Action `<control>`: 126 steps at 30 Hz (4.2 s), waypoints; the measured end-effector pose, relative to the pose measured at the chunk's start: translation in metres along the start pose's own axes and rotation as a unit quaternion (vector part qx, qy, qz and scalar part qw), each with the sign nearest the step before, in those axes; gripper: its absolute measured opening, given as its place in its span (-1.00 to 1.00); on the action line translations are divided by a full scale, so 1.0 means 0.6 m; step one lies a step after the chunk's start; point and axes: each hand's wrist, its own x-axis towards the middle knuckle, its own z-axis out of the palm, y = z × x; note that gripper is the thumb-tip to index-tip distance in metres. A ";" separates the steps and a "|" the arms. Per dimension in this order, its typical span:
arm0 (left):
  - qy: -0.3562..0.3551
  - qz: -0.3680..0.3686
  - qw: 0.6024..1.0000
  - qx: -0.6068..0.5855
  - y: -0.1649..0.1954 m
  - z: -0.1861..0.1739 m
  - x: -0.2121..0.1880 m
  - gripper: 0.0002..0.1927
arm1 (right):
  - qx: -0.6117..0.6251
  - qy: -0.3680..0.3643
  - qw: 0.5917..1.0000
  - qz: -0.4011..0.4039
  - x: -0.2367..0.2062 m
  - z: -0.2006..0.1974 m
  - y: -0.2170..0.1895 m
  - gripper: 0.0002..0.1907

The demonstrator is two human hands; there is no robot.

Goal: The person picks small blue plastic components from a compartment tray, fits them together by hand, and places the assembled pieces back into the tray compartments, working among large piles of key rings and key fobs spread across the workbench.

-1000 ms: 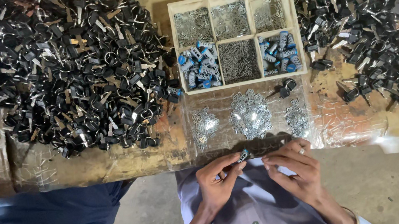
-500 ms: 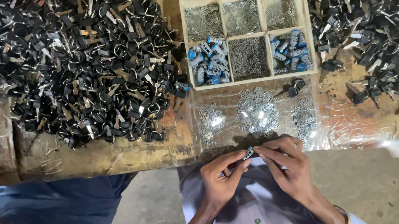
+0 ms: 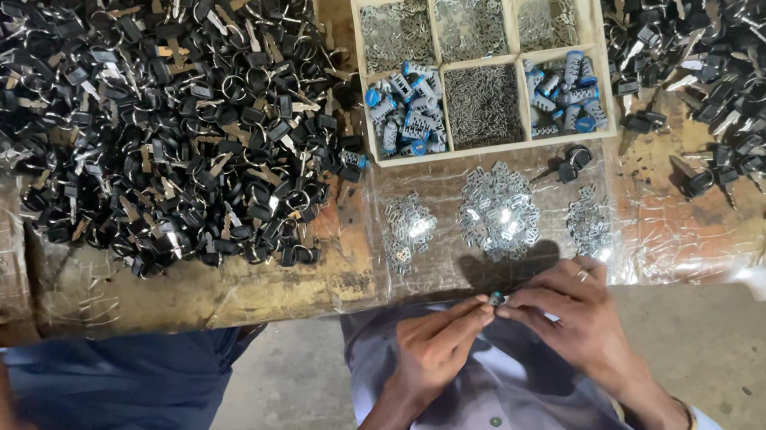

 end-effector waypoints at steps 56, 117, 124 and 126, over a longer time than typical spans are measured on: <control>0.184 -0.177 0.959 -0.122 -0.018 -0.074 -0.051 -0.75 | -0.090 -0.037 0.993 -0.066 0.094 0.045 -0.099 -0.59; 0.050 -0.152 0.981 -0.106 -0.002 0.011 -0.010 -0.75 | -0.089 0.056 0.991 0.083 0.000 -0.064 0.024 -0.54; 0.049 -0.164 0.977 -0.125 -0.005 0.011 -0.009 -0.74 | -0.128 0.031 0.991 -0.002 -0.010 -0.061 0.024 -0.49; 0.053 -0.148 0.978 -0.136 -0.006 0.011 -0.006 -0.75 | -0.108 0.036 0.992 -0.048 -0.021 -0.061 0.024 -0.61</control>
